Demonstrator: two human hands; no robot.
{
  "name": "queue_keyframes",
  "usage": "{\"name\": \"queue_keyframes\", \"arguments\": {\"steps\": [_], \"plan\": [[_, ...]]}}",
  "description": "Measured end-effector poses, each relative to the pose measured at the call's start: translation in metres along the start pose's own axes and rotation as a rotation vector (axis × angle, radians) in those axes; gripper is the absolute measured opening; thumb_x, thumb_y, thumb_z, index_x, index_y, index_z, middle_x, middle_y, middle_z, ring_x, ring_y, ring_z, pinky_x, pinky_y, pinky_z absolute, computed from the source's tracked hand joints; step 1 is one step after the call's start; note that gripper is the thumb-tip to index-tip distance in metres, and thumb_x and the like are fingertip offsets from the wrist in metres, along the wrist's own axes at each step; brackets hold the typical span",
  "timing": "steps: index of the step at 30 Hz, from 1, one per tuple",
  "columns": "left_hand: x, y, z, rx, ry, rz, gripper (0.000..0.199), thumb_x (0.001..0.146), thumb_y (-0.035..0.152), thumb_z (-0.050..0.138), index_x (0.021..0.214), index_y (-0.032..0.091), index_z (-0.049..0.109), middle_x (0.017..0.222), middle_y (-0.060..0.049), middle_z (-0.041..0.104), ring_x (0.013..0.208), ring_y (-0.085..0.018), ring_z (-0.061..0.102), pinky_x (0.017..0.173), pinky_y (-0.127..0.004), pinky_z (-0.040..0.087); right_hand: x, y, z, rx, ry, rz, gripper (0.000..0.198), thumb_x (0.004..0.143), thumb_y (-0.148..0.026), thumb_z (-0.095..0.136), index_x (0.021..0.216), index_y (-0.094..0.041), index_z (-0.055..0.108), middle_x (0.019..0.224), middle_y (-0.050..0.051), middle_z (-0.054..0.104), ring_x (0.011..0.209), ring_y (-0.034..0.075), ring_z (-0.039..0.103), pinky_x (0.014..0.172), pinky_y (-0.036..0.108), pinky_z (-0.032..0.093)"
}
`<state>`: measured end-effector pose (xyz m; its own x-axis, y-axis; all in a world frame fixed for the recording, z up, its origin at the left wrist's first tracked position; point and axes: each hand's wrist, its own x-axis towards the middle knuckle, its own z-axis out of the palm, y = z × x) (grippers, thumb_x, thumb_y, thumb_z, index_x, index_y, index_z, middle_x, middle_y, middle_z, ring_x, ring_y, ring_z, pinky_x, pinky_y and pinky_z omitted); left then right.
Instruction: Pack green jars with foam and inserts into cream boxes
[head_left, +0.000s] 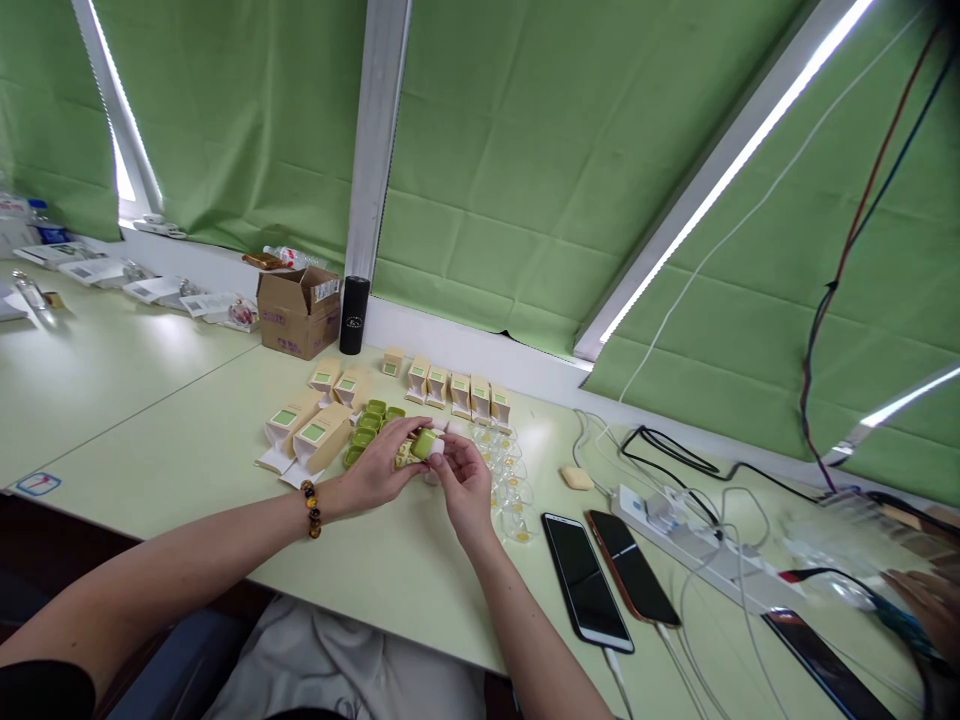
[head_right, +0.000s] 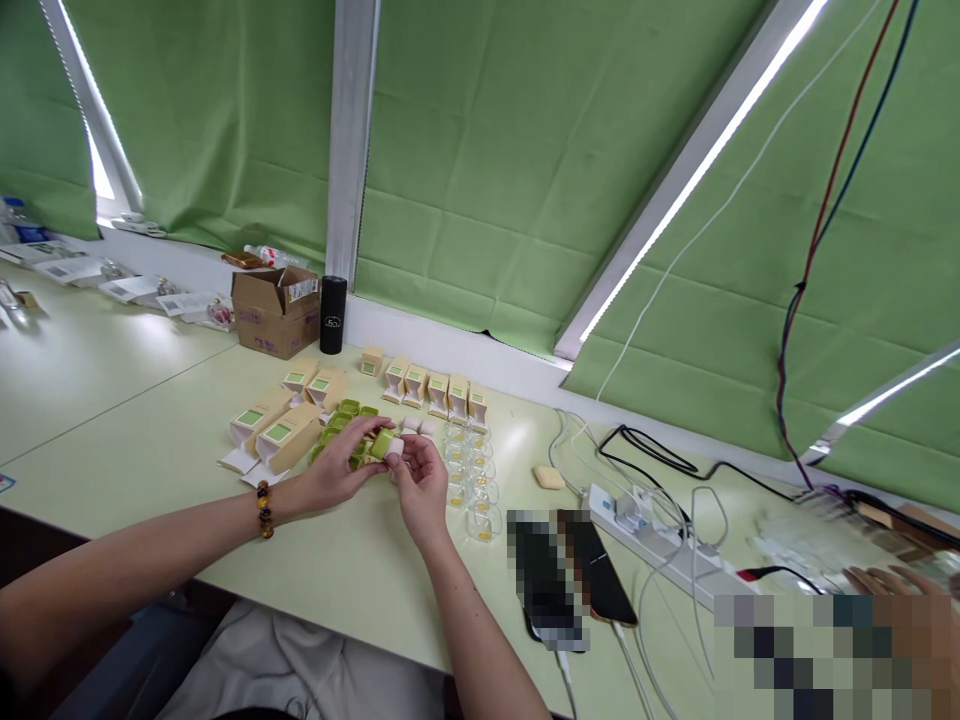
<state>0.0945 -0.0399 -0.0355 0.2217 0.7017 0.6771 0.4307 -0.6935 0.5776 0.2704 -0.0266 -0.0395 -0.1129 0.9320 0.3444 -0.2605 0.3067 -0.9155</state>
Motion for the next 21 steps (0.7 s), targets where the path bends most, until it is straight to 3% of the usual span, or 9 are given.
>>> {"name": "queue_keyframes", "arguments": {"steps": [8,12,16,19,21], "plan": [[0.000,0.002,0.000,0.004,0.025,0.053,0.046,0.103,0.027,0.060,0.147,0.022,0.049,0.143,-0.015,0.058,0.137,-0.029,0.053,0.116,-0.048,0.047,0.001,0.002,-0.001,0.005,-0.030,0.001,0.040,0.080,-0.043,0.087,0.107,-0.022,0.068,0.097,0.005,0.077,0.088,0.020,0.074,0.079,0.033,0.062],[0.002,-0.001,0.000,-0.130,0.052,-0.039,0.049,0.102,0.034,0.061,0.149,0.021,0.052,0.143,-0.017,0.057,0.134,-0.030,0.056,0.111,-0.046,0.051,-0.003,-0.001,-0.003,-0.102,-0.088,-0.079,0.038,0.087,-0.040,0.080,0.117,-0.022,0.065,0.105,0.008,0.075,0.092,0.021,0.074,0.080,0.035,0.063],[0.004,-0.006,0.002,-0.358,0.057,-0.214,0.057,0.099,0.043,0.066,0.150,0.019,0.054,0.142,-0.017,0.060,0.124,-0.028,0.061,0.100,-0.039,0.056,-0.006,-0.001,-0.007,-0.454,-0.045,-0.331,0.039,0.092,-0.029,0.073,0.129,-0.023,0.061,0.123,0.012,0.067,0.091,0.019,0.070,0.078,0.037,0.064],[0.005,-0.006,0.004,-0.513,-0.001,-0.307,0.064,0.097,0.047,0.068,0.151,0.017,0.054,0.133,-0.016,0.067,0.116,-0.025,0.066,0.097,-0.037,0.057,-0.005,0.002,-0.010,-0.724,-0.066,-0.608,0.042,0.096,-0.022,0.065,0.137,-0.024,0.058,0.137,0.016,0.058,0.104,0.023,0.069,0.082,0.040,0.064],[0.006,-0.005,0.004,-0.586,-0.073,-0.325,0.064,0.097,0.050,0.068,0.151,0.017,0.056,0.134,-0.017,0.068,0.118,-0.027,0.066,0.098,-0.037,0.058,-0.004,0.004,-0.012,-0.824,-0.096,-0.713,0.040,0.098,-0.019,0.061,0.138,-0.023,0.058,0.136,0.017,0.058,0.115,0.026,0.068,0.085,0.040,0.064]]}}
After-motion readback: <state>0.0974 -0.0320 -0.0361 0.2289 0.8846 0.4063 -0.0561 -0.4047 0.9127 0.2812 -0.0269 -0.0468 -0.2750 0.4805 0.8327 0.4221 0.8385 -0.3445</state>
